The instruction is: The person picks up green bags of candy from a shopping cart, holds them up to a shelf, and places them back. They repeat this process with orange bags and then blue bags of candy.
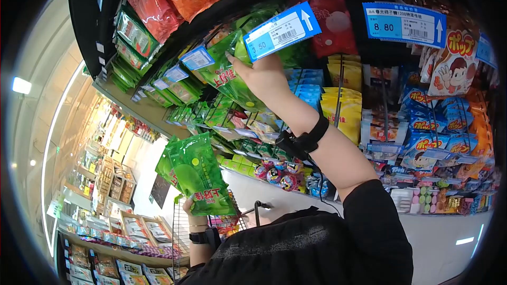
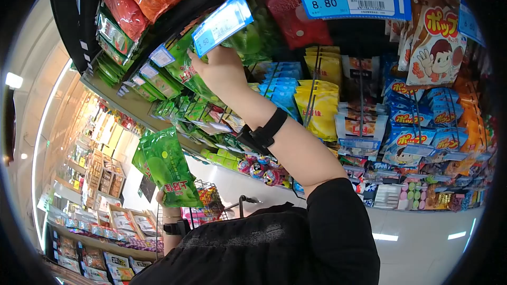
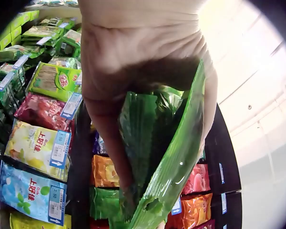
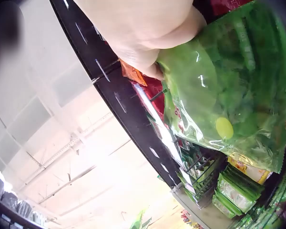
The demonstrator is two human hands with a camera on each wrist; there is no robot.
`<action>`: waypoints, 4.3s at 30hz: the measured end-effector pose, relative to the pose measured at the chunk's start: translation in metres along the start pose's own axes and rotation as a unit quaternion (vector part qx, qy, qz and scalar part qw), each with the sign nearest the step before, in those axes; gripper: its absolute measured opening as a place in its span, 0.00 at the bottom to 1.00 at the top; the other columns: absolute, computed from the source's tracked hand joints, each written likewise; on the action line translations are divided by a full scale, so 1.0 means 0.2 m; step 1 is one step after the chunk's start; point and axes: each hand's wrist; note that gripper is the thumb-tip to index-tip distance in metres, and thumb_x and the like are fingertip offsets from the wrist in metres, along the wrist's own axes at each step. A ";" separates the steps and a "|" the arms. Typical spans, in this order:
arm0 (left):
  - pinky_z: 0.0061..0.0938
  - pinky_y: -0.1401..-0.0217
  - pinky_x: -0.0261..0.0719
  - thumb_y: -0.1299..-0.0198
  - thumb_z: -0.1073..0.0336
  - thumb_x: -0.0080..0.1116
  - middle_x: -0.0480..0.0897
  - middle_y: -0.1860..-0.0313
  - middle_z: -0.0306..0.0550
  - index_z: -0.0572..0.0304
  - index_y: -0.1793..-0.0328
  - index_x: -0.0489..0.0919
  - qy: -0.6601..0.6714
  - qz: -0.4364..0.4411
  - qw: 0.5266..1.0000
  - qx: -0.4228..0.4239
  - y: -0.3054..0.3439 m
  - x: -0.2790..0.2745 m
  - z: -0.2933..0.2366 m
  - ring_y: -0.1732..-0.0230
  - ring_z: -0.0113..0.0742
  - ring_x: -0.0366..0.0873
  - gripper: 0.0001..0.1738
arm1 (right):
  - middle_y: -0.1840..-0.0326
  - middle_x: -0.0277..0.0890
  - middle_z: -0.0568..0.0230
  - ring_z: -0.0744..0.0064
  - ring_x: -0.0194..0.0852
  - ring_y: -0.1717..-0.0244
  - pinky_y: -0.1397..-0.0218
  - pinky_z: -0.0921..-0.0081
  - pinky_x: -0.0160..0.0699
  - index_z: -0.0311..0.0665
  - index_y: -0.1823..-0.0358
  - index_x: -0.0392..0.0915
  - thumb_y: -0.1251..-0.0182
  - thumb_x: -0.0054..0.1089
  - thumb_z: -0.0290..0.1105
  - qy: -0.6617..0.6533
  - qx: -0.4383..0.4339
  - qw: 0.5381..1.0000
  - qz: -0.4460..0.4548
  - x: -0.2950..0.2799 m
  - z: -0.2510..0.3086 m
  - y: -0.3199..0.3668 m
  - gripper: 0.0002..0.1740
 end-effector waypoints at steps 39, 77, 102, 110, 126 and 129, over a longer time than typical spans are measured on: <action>0.31 0.44 0.74 0.53 0.70 0.58 0.75 0.47 0.50 0.64 0.37 0.63 0.061 0.106 0.984 -0.131 -0.34 0.53 0.09 0.49 0.39 0.75 0.33 | 0.56 0.73 0.69 0.81 0.69 0.55 0.54 0.81 0.70 0.33 0.51 0.72 0.34 0.53 0.36 -0.234 0.404 0.828 0.310 -0.06 0.02 0.53 0.16; 0.35 0.52 0.80 0.46 0.78 0.55 0.77 0.49 0.51 0.68 0.41 0.68 0.118 0.203 0.958 -0.166 -0.40 0.72 0.17 0.52 0.39 0.78 0.24 | 0.46 0.72 0.56 0.69 0.72 0.46 0.43 0.72 0.71 0.30 0.45 0.69 0.39 0.56 0.23 -0.256 0.416 0.857 0.166 -0.61 0.01 0.88 0.20; 0.25 0.52 0.76 0.40 0.69 0.55 0.78 0.51 0.45 0.68 0.42 0.70 -0.069 0.309 0.917 -0.244 -0.15 1.05 0.34 0.53 0.30 0.76 0.20 | 0.52 0.75 0.53 0.63 0.77 0.54 0.49 0.68 0.76 0.29 0.48 0.71 0.42 0.53 0.21 -0.022 0.086 0.977 -0.191 -1.55 0.69 0.79 0.18; 0.29 0.45 0.73 0.40 0.69 0.55 0.74 0.44 0.48 0.68 0.37 0.65 -0.030 0.309 0.916 -0.252 -0.17 1.03 0.51 0.46 0.35 0.73 0.25 | 0.66 0.78 0.63 0.80 0.74 0.69 0.65 0.83 0.71 0.25 0.68 0.80 0.43 0.63 0.25 0.552 0.164 0.798 -0.179 -2.12 1.10 1.00 0.07; 0.36 0.41 0.71 0.45 0.73 0.57 0.74 0.44 0.51 0.69 0.39 0.66 0.069 0.421 0.858 -0.287 -0.23 1.08 0.74 0.44 0.42 0.73 0.26 | 0.79 0.71 0.66 0.79 0.67 0.76 0.71 0.79 0.65 0.29 0.74 0.79 0.47 0.66 0.36 0.680 0.100 0.699 -0.198 -2.30 1.36 1.23 0.14; 0.39 0.41 0.71 0.52 0.74 0.62 0.76 0.47 0.54 0.72 0.44 0.69 0.065 0.455 0.834 -0.305 -0.23 1.04 0.73 0.45 0.45 0.74 0.27 | 0.81 0.69 0.67 0.80 0.66 0.77 0.72 0.80 0.63 0.27 0.72 0.79 0.48 0.66 0.31 0.520 0.299 0.772 -0.214 -2.33 1.27 1.28 0.11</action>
Point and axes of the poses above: each hand's wrist, its own y-axis away from the middle knuckle, its own x-axis out of the palm, z = x × y
